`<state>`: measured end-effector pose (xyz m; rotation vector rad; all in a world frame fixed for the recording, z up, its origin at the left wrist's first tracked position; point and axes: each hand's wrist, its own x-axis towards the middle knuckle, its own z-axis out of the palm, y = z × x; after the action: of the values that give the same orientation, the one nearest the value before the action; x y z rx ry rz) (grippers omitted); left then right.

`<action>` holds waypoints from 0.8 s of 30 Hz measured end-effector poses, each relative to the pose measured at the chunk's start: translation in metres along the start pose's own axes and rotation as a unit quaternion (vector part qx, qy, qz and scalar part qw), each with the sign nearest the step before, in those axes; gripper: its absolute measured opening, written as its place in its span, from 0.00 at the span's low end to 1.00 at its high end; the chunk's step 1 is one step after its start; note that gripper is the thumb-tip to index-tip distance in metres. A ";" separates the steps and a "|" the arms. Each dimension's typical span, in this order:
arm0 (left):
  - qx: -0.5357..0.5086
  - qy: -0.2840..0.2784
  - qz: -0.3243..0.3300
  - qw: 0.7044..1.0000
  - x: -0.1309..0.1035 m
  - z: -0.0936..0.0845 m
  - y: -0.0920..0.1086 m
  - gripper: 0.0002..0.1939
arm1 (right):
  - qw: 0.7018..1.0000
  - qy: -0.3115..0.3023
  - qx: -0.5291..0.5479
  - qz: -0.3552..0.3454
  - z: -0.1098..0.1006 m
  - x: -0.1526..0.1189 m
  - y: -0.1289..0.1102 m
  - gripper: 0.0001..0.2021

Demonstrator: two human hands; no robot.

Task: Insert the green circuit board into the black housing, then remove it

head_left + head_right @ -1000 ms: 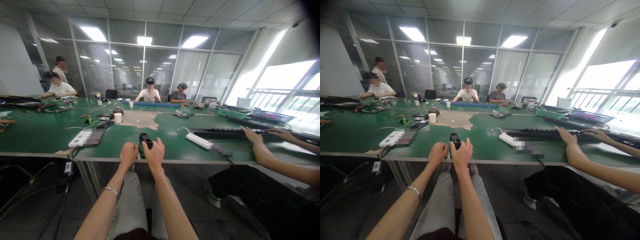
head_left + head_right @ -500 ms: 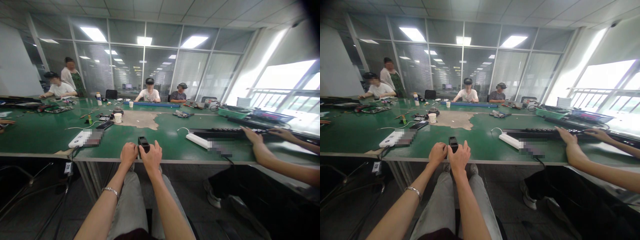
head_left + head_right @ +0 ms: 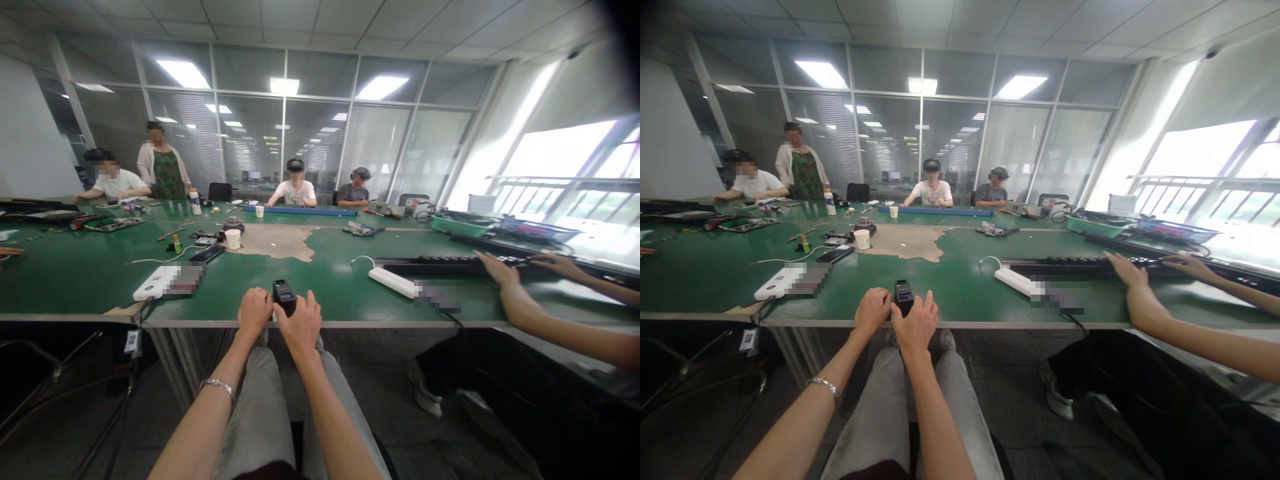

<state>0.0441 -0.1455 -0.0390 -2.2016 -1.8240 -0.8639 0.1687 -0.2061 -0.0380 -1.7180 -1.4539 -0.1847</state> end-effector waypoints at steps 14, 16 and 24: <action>0.009 -0.004 0.004 1.000 0.000 0.000 0.002 0.15 | 1.000 0.004 0.008 0.004 -0.001 -0.001 0.002 0.26; 0.010 -0.004 0.002 1.000 -0.001 0.001 0.002 0.15 | 1.000 0.004 0.002 0.008 0.000 0.000 0.000 0.24; 0.011 0.000 -0.001 1.000 -0.001 0.002 0.001 0.15 | 1.000 0.007 -0.007 -0.006 0.003 0.006 -0.005 0.19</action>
<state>0.0453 -0.1456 -0.0412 -2.1880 -1.8274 -0.8397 0.1650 -0.2003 -0.0339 -1.7155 -1.4559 -0.2127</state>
